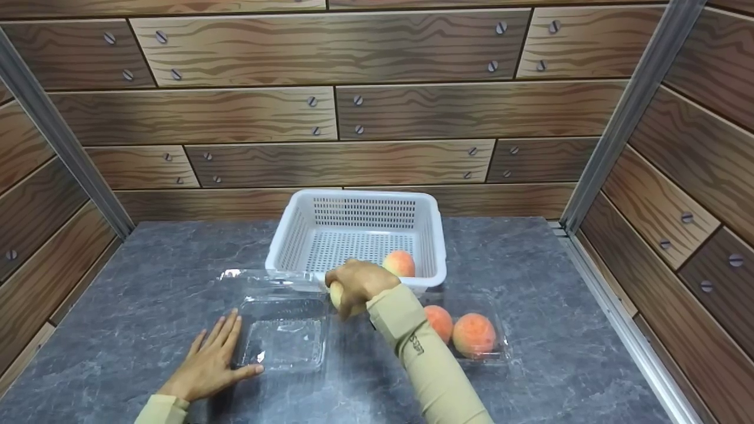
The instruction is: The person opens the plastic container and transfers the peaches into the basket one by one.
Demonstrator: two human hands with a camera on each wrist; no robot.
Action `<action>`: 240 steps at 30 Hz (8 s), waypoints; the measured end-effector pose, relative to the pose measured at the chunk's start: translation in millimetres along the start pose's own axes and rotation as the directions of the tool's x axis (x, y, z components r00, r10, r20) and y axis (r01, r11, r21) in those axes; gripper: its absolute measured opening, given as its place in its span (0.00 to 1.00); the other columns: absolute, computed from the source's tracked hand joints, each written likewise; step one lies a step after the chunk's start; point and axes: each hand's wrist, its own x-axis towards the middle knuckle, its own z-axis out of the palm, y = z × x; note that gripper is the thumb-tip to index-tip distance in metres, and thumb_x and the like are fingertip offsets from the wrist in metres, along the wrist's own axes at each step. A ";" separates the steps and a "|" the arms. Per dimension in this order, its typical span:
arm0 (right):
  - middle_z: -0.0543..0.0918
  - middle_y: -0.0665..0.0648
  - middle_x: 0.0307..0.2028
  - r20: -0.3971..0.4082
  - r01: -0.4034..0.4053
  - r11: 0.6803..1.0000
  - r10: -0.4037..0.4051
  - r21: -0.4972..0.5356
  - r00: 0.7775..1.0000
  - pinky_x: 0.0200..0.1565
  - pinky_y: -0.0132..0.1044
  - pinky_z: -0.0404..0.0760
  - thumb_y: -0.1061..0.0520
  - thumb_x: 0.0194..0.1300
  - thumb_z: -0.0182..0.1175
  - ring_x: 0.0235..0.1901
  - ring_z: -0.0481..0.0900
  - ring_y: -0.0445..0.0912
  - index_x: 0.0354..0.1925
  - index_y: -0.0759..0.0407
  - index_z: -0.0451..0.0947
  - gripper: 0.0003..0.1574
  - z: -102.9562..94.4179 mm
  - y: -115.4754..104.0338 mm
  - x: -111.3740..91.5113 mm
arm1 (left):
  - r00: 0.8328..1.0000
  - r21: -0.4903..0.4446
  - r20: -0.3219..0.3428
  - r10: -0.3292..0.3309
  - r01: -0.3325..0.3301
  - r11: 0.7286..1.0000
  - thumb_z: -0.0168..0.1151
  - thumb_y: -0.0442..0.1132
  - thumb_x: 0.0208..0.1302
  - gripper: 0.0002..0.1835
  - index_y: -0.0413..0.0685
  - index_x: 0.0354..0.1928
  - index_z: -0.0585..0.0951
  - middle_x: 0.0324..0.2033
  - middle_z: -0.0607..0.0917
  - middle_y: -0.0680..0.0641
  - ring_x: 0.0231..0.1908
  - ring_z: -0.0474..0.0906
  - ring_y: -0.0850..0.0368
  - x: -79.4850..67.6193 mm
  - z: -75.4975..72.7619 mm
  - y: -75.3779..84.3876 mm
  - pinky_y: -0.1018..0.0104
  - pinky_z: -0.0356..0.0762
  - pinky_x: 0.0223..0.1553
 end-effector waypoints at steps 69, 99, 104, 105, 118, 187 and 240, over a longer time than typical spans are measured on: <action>0.75 0.57 0.45 0.008 -0.082 0.997 0.082 0.014 0.997 0.36 0.39 0.84 0.58 0.49 0.78 0.40 0.76 0.50 0.56 0.50 0.81 0.34 -21.9 19.6 23.0 | 1.000 0.012 -0.003 0.001 -0.001 1.000 0.65 0.70 0.57 0.62 0.28 0.76 0.55 0.77 0.50 0.31 0.75 0.48 0.30 -1.6 1.2 0.3 0.31 0.42 0.72; 0.74 0.57 0.43 -0.010 -0.080 0.994 0.079 -0.074 0.997 0.40 0.43 0.81 0.57 0.48 0.78 0.40 0.75 0.50 0.57 0.51 0.80 0.36 -27.0 17.2 34.0 | 1.000 0.001 -0.005 0.000 0.000 1.000 0.66 0.70 0.57 0.62 0.28 0.76 0.55 0.77 0.50 0.31 0.75 0.48 0.30 -1.8 0.9 0.4 0.31 0.41 0.72; 0.74 0.58 0.44 -0.038 -0.074 0.994 0.071 -0.075 0.997 0.40 0.44 0.81 0.57 0.48 0.78 0.40 0.75 0.51 0.57 0.51 0.80 0.36 -26.9 19.7 35.7 | 1.000 0.003 -0.007 0.002 -0.002 1.000 0.65 0.70 0.57 0.62 0.28 0.76 0.55 0.77 0.49 0.31 0.75 0.47 0.30 -1.6 0.6 0.6 0.31 0.41 0.72; 0.74 0.58 0.44 -0.047 -0.072 0.994 0.068 -0.081 0.997 0.40 0.44 0.81 0.57 0.48 0.79 0.40 0.75 0.51 0.58 0.50 0.80 0.37 -26.9 20.0 36.0 | 1.000 0.003 -0.007 0.002 -0.002 1.000 0.65 0.70 0.57 0.62 0.28 0.76 0.55 0.77 0.50 0.31 0.75 0.48 0.30 -1.6 0.5 0.7 0.31 0.41 0.72; 0.73 0.60 0.44 -0.118 -0.028 0.994 0.016 -0.105 0.993 0.37 0.43 0.81 0.58 0.46 0.79 0.37 0.76 0.50 0.56 0.51 0.81 0.37 -26.6 23.6 37.2 | 1.000 -0.002 -0.005 0.006 -0.006 1.000 0.65 0.70 0.58 0.61 0.27 0.76 0.55 0.77 0.50 0.31 0.75 0.48 0.30 -1.3 0.2 1.0 0.31 0.41 0.72; 0.75 0.69 0.52 -0.281 -0.037 0.997 0.056 0.072 0.958 0.49 0.55 0.80 0.56 0.46 0.72 0.46 0.78 0.61 0.62 0.68 0.70 0.45 5.5 75.3 60.8 | 1.000 -0.016 -0.014 0.002 -0.002 1.000 0.66 0.70 0.56 0.62 0.28 0.76 0.55 0.77 0.50 0.31 0.75 0.48 0.30 -1.0 1.3 0.6 0.32 0.41 0.72; 0.77 0.72 0.57 -0.271 -0.112 0.991 0.128 0.073 0.954 0.55 0.58 0.78 0.53 0.57 0.71 0.55 0.77 0.65 0.65 0.70 0.71 0.42 30.6 87.1 77.3 | 1.000 -0.017 -0.021 0.010 -0.010 1.000 0.66 0.70 0.57 0.62 0.28 0.76 0.55 0.77 0.51 0.31 0.74 0.48 0.30 -0.5 3.0 -1.2 0.31 0.42 0.72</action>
